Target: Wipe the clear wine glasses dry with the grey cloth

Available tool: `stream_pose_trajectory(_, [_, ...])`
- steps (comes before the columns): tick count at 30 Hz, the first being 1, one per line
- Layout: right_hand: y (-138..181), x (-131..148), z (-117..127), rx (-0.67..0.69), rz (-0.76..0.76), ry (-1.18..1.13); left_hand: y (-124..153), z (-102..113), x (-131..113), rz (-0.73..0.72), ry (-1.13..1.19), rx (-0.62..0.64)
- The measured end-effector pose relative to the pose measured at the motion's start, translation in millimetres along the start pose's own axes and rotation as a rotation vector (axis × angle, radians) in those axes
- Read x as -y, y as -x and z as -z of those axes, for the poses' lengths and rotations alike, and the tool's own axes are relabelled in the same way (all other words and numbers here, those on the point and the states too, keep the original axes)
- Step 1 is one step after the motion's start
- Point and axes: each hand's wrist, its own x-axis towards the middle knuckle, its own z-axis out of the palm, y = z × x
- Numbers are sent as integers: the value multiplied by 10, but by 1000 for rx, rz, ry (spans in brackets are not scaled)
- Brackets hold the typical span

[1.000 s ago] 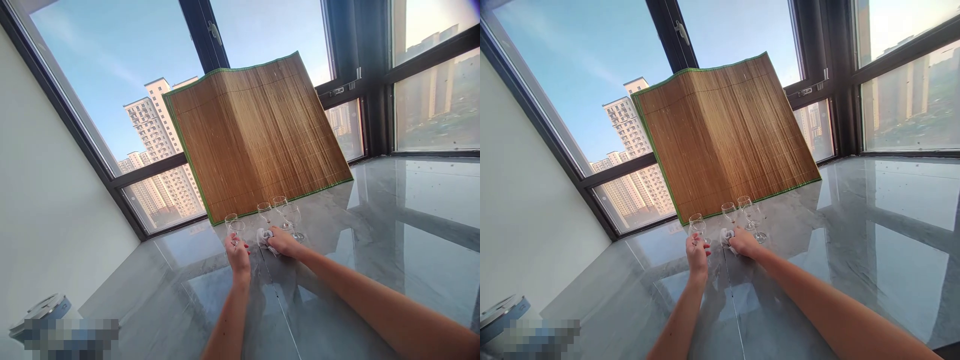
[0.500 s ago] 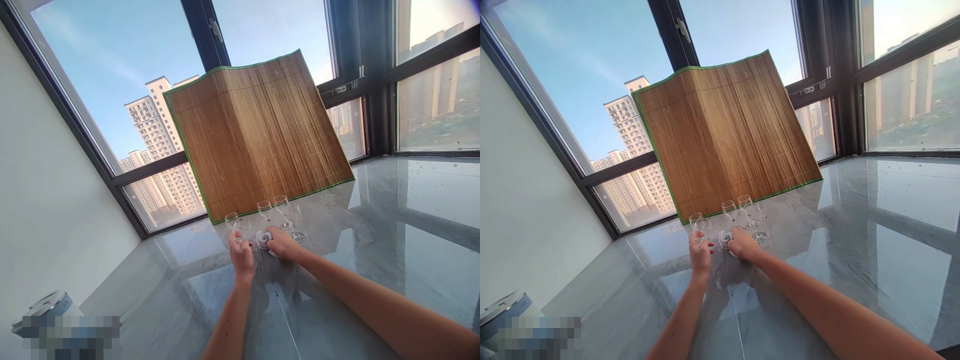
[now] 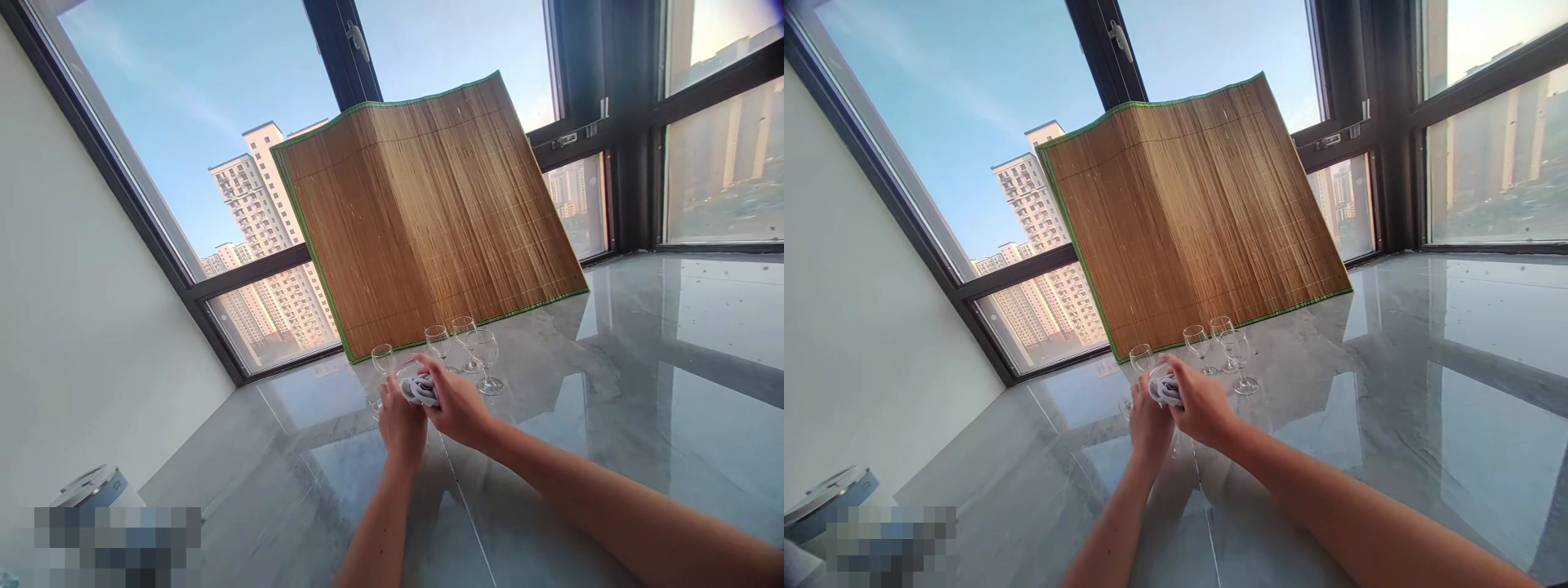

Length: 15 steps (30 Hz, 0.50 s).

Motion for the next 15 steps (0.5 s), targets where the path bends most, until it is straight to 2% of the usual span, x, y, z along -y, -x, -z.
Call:
stream_pose_trajectory(5, [-59, -53, 104, -184, -52, 169, -7, -27, 42, -84, -64, -41])
stream_pose_trajectory(7, [-88, -71, 156, -199, -105, 247, -11, -37, 62, -100, -54, -53])
stream_pose_trajectory(11, [-114, -106, 186, -75, -156, 351, -6, -17, 45, -122, -42, -90])
stream_pose_trajectory(15, [-89, -145, 123, 91, -157, 204, -7, 3, 38, -135, -95, -69])
